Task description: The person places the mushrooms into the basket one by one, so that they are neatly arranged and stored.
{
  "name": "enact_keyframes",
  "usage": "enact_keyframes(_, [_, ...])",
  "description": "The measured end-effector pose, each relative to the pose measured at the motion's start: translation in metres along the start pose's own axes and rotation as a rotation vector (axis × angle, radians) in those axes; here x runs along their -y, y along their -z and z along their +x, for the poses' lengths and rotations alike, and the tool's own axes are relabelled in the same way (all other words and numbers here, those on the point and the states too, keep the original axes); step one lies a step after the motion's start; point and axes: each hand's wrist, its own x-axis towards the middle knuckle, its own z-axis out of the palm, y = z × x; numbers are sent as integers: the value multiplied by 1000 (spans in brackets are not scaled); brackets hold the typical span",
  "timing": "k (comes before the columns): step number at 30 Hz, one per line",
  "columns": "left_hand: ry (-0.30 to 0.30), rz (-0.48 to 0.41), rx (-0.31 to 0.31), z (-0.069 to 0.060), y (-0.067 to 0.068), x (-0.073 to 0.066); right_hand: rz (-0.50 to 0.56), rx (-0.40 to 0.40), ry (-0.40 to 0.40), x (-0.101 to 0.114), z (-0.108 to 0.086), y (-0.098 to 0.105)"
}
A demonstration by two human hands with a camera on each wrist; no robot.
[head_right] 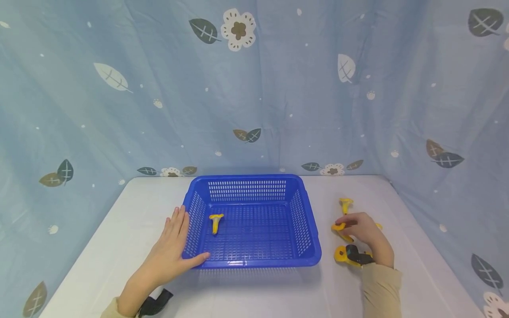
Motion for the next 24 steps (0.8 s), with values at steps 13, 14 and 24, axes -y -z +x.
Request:
enact_keyframes(13, [7, 0, 2, -1, 0, -1, -19, -28, 53, 6, -4, 5])
enact_keyframes(14, [7, 2, 1, -1, 0, 0, -20, -31, 54, 7, -5, 6])
enact_keyframes(24, [-3, 5, -6, -2, 0, -1, -2, -95, 97, 27, -16, 13])
